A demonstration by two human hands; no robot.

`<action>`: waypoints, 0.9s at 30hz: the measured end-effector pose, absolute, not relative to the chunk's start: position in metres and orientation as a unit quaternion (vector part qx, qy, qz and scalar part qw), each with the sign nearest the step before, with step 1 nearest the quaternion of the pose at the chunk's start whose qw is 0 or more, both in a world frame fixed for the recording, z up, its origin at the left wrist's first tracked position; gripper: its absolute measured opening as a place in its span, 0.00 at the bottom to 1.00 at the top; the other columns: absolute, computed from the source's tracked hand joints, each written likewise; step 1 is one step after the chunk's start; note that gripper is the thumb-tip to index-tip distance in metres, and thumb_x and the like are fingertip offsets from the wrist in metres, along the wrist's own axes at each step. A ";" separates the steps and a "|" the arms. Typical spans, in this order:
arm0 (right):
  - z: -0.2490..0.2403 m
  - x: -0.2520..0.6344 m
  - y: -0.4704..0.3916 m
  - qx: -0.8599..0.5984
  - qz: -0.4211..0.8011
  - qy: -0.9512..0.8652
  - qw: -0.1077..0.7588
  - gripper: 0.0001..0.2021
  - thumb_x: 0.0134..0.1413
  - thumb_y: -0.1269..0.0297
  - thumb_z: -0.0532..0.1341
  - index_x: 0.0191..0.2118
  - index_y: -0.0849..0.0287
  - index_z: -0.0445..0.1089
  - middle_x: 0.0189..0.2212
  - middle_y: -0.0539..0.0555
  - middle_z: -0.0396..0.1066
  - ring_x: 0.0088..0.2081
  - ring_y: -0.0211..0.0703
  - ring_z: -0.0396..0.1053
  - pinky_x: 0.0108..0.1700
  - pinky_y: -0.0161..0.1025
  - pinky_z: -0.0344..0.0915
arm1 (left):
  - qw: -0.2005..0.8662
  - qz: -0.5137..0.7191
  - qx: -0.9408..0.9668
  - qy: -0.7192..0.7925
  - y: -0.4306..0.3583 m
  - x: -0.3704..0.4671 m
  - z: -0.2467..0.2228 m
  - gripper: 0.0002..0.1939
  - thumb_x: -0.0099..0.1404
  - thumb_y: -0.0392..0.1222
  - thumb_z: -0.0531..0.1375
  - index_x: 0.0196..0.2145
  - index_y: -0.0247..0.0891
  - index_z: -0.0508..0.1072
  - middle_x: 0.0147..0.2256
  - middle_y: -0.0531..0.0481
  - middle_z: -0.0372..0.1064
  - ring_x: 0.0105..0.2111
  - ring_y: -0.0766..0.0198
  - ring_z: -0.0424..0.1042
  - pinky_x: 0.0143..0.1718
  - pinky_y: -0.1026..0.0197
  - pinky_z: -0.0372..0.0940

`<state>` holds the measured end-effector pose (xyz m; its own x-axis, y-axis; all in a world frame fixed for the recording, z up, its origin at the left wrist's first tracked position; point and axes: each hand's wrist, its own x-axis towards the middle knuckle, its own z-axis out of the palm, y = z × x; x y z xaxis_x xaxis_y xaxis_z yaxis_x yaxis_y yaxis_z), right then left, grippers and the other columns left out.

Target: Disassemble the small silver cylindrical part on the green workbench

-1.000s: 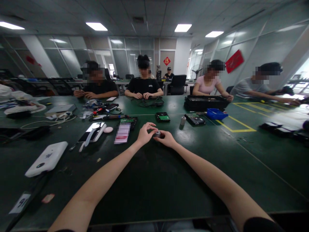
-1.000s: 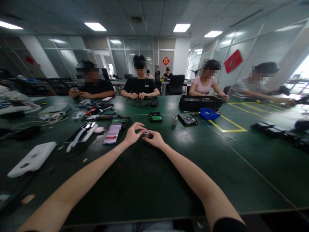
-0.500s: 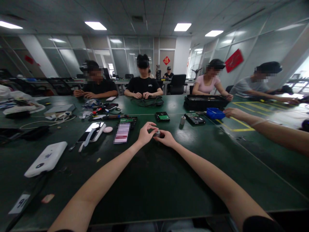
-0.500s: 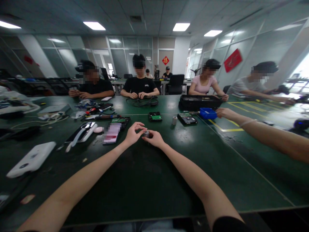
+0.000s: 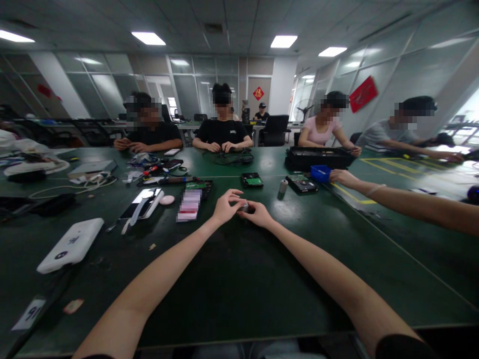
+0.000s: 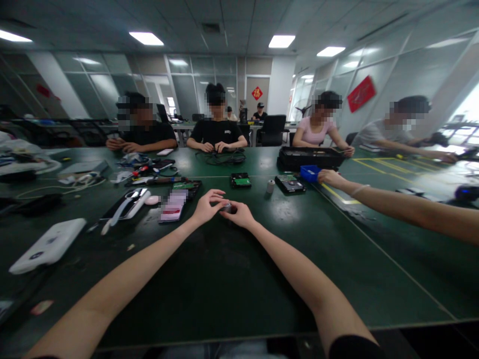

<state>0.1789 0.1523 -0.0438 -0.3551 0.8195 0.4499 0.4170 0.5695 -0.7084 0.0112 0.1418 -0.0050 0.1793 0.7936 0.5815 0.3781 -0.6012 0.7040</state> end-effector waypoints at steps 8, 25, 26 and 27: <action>-0.042 0.180 0.151 -0.390 0.250 -0.787 0.407 0.18 0.49 0.55 0.64 0.43 0.61 0.73 0.27 0.49 0.72 0.28 0.37 0.67 0.31 0.32 0.63 | 0.204 0.505 0.736 0.401 0.139 0.009 -0.003 0.17 0.56 0.42 0.67 0.42 0.39 0.69 0.33 0.49 0.77 0.39 0.56 0.77 0.47 0.54 0.66; -0.041 0.179 0.150 -0.393 0.243 -0.790 0.403 0.19 0.49 0.54 0.64 0.44 0.60 0.73 0.29 0.51 0.74 0.30 0.39 0.69 0.34 0.34 0.65 | 0.203 0.509 0.726 0.415 0.141 0.015 -0.004 0.10 0.56 0.38 0.65 0.35 0.40 0.67 0.30 0.50 0.77 0.35 0.57 0.78 0.41 0.57 0.68; -0.041 0.178 0.150 -0.393 0.243 -0.790 0.402 0.19 0.49 0.55 0.64 0.45 0.60 0.73 0.29 0.51 0.74 0.30 0.39 0.69 0.34 0.34 0.65 | 0.199 0.511 0.724 0.420 0.141 0.015 -0.005 0.10 0.56 0.38 0.66 0.34 0.40 0.67 0.30 0.51 0.77 0.35 0.57 0.78 0.40 0.57 0.68; -0.041 0.178 0.150 -0.393 0.244 -0.790 0.402 0.19 0.49 0.55 0.64 0.45 0.60 0.73 0.30 0.51 0.74 0.30 0.40 0.69 0.34 0.34 0.65 | 0.195 0.511 0.722 0.424 0.141 0.015 -0.005 0.10 0.56 0.38 0.66 0.33 0.40 0.67 0.29 0.51 0.77 0.34 0.57 0.78 0.39 0.57 0.68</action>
<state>0.1782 0.1504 -0.0411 -0.3673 0.8176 0.4434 0.4255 0.5716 -0.7015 0.0148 0.1413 -0.0050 0.1174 0.8116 0.5724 0.4136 -0.5639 0.7148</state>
